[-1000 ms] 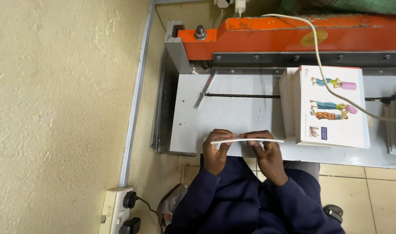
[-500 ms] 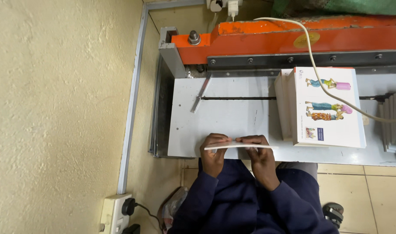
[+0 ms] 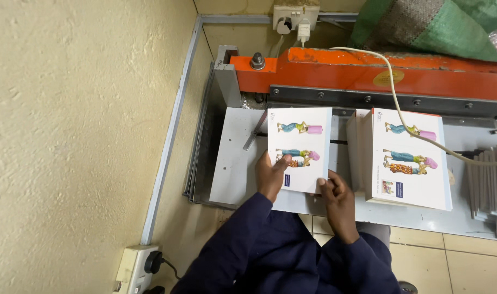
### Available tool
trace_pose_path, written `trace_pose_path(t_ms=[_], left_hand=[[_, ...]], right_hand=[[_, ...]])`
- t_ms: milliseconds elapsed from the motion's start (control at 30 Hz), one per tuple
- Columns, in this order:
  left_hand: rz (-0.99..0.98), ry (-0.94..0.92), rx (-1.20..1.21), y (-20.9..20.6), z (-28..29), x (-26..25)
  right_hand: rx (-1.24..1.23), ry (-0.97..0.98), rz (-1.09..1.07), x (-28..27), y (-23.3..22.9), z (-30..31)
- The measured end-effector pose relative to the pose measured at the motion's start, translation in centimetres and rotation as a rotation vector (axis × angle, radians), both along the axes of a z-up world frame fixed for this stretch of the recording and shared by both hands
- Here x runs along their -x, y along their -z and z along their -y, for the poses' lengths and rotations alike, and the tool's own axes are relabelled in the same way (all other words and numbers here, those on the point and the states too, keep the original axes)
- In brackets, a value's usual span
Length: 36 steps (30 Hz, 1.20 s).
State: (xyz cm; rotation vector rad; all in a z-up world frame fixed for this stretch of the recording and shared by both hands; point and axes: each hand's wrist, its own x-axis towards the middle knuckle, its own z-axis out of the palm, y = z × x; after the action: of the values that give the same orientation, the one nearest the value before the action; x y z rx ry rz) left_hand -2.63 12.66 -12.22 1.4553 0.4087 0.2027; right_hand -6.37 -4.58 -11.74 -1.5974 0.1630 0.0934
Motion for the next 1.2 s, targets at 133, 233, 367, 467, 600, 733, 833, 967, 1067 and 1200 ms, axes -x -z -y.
trace_pose_path(t_ms=[133,233,367,467,600,733,833,967,1067,1200], left_hand=[[-0.330,0.234,0.025,4.8,-2.5,-5.3],[-0.503,0.313,0.027,8.6,-5.1,-7.9],[-0.442,0.307,0.212,4.1,-5.4,-4.9],[-0.377,0.258,0.203,3.1,-4.9,-3.4],[-0.279,0.188,0.209,4.5,-5.1,-3.8],[-0.221,0.188,0.191,3.4,-5.0,-3.2],[-0.206,0.178,0.188,3.2,-4.7,-3.1],[-0.229,0.177,0.213,3.7,-4.8,-4.2],[-0.238,0.185,0.232,3.9,-5.1,-5.1],[-0.236,0.178,0.249,4.1,-5.4,-5.2]], right_hand=[[-0.030,0.091,0.027,-2.8,1.3,-0.8],[-0.110,0.104,-0.064,-5.0,1.1,-1.6],[-0.128,0.111,-0.194,-7.2,2.7,-1.5],[-0.137,0.109,-0.232,-7.9,3.4,-1.6],[-0.167,0.112,-0.251,-8.0,2.8,-1.9],[-0.157,0.112,-0.247,-8.0,1.7,-2.3],[-0.152,0.112,-0.255,-8.2,1.9,-2.2],[-0.182,0.122,-0.230,-8.6,0.5,-2.7],[-0.213,0.135,-0.200,-9.0,0.3,-2.8],[-0.217,0.115,-0.191,-9.2,0.2,-2.9]])
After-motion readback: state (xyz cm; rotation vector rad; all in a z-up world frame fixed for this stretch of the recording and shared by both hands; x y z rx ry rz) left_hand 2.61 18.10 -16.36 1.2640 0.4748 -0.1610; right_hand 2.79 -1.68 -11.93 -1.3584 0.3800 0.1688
